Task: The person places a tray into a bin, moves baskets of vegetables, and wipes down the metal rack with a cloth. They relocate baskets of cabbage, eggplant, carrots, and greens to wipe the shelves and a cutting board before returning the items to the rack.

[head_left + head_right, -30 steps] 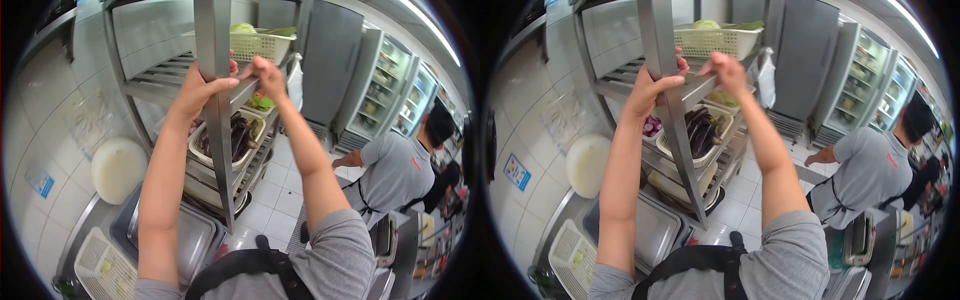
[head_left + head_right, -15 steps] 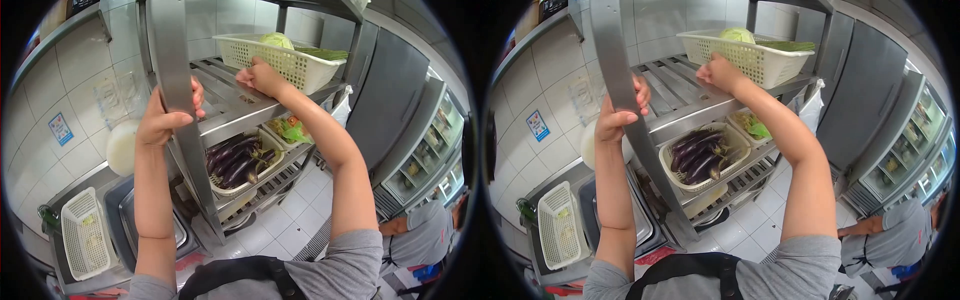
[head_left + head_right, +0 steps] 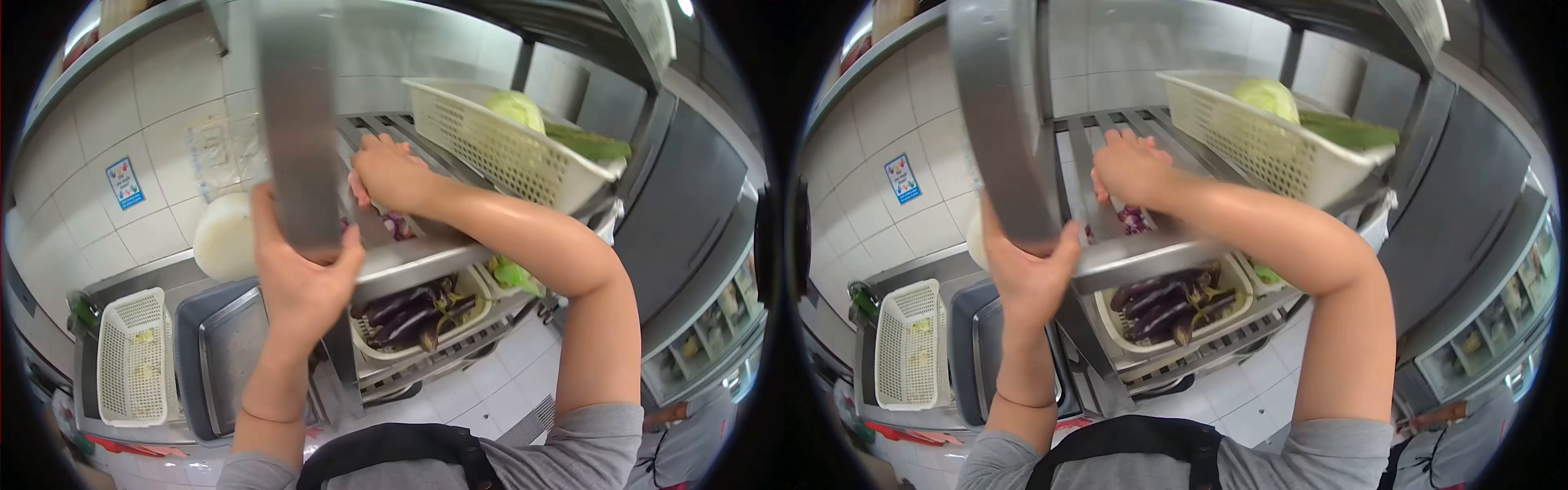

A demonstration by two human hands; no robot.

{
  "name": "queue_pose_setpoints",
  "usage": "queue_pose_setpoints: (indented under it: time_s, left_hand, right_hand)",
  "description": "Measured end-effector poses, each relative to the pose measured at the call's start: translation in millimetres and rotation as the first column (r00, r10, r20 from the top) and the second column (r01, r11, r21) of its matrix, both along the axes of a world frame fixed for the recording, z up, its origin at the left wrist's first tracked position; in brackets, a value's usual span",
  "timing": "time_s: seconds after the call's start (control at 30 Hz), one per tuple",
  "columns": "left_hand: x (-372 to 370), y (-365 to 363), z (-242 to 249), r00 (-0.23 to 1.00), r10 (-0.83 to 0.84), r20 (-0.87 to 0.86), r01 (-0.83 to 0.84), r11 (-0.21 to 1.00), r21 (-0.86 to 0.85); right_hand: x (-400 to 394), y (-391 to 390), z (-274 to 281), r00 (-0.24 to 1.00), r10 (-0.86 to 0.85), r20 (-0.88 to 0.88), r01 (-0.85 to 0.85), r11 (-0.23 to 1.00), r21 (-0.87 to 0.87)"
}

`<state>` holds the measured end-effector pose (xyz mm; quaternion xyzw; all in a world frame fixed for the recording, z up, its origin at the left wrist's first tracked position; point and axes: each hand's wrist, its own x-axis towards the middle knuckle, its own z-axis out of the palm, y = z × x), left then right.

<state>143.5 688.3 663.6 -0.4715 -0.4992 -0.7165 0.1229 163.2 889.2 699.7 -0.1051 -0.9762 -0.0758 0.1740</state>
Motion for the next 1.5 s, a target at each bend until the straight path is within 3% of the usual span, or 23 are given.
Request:
queue_pose_setpoints:
  time_s: [0.07,0.1,0.27,0.37,0.4,0.43,0.47,0.5,0.53,0.6,0.67,0.7,0.77,0.83,0.9,0.93,0.97,1.03,1.1,1.13,1.2,1.43,1.5]
  left_hand:
    - [-4,-2,-5,0.993,-0.05,0.11,0.054,0.998,-0.037]
    - [-7,-4,-4,0.997,0.032,-0.066,-0.034,0.999,-0.018]
    - [-19,-8,-8,0.996,-0.061,-0.072,0.056,0.996,-0.064]
    - [-20,-11,-8,0.994,-0.096,-0.049,0.093,0.993,-0.07]
    - [-20,-11,-9,0.992,-0.102,-0.079,0.098,0.993,-0.064]
    - [-20,-11,-9,0.993,-0.101,-0.067,0.097,0.993,-0.067]
    - [-20,-11,-9,0.991,-0.103,-0.083,0.098,0.993,-0.063]
    - [-22,-12,-9,0.989,-0.106,-0.105,0.101,0.993,-0.057]
    - [-22,-14,-9,0.984,-0.157,-0.081,0.15,0.985,-0.08]
    - [-23,-14,-10,0.981,-0.175,-0.086,0.17,0.983,-0.067]
    - [-23,-9,-15,0.983,-0.147,-0.112,0.143,0.989,-0.04]
    - [-25,-11,-14,0.982,-0.153,-0.108,0.15,0.988,-0.035]
    - [-27,-16,-10,0.973,0.072,-0.217,-0.063,0.997,0.051]
    - [-28,-18,-12,0.955,0.154,-0.255,-0.147,0.988,0.047]
    - [-32,-16,-12,0.923,0.243,-0.298,-0.235,0.97,0.064]
    - [-34,-13,-16,0.96,0.101,-0.262,-0.101,0.995,0.016]
    - [-36,-11,-19,0.974,-0.043,-0.22,0.037,0.999,-0.03]
    - [-36,-11,-22,0.971,-0.042,-0.235,0.032,0.998,-0.045]
    - [-35,-10,-23,0.967,-0.047,-0.251,0.034,0.998,-0.056]
    - [-34,-11,-24,0.968,-0.013,-0.252,0.002,0.999,-0.047]
    - [-35,-10,-26,0.963,0.006,-0.268,-0.018,0.999,-0.043]
    - [-38,-10,-32,0.96,-0.146,-0.24,0.128,0.988,-0.088]
    - [-36,-9,-31,0.961,-0.15,-0.231,0.13,0.987,-0.099]
  right_hand:
    - [-63,49,-5,0.998,-0.056,0.028,0.051,0.99,0.134]
    - [-83,71,6,0.99,-0.04,0.138,0.032,0.997,0.064]
    - [-184,137,61,0.901,0.233,0.367,-0.101,0.933,-0.346]
    - [-254,130,64,0.865,0.447,0.227,-0.219,0.745,-0.631]
    - [-269,110,48,0.971,0.238,-0.022,-0.173,0.637,-0.751]
    - [-271,98,37,0.971,0.24,-0.011,-0.165,0.634,-0.756]
    - [-274,96,22,0.933,0.358,0.028,-0.308,0.839,-0.448]
    - [-267,79,16,0.887,0.449,0.109,-0.443,0.893,-0.074]
    - [-247,69,13,0.9,0.435,0.038,-0.417,0.882,-0.218]
    - [-190,34,19,0.694,0.72,-0.021,-0.711,0.68,-0.181]
    - [-123,-4,18,0.97,0.242,0.021,-0.203,0.854,-0.48]
    - [-100,-13,19,0.921,0.382,0.073,-0.29,0.798,-0.528]
    - [-50,-46,37,0.88,0.432,0.198,-0.157,0.658,-0.736]
    - [-2,-51,33,0.822,0.436,0.365,-0.303,0.879,-0.368]
    - [46,-53,36,0.836,0.296,0.463,-0.344,0.939,0.022]
    - [65,-68,53,0.866,0.144,0.479,-0.046,0.977,-0.21]
    - [70,-59,55,0.868,0.142,0.475,-0.044,0.976,-0.211]
    - [74,-44,55,0.912,0.165,0.376,0.072,0.838,-0.542]
    - [31,-50,44,0.964,0.175,0.202,-0.018,0.796,-0.604]
    - [17,-33,27,0.982,0.018,0.186,0.022,0.978,-0.209]
    - [-25,9,12,0.983,0.071,0.171,-0.05,0.991,-0.127]
    - [-189,110,22,0.97,-0.089,0.226,0.104,0.993,-0.056]
    - [-215,107,34,0.913,-0.258,0.315,0.12,0.91,0.396]
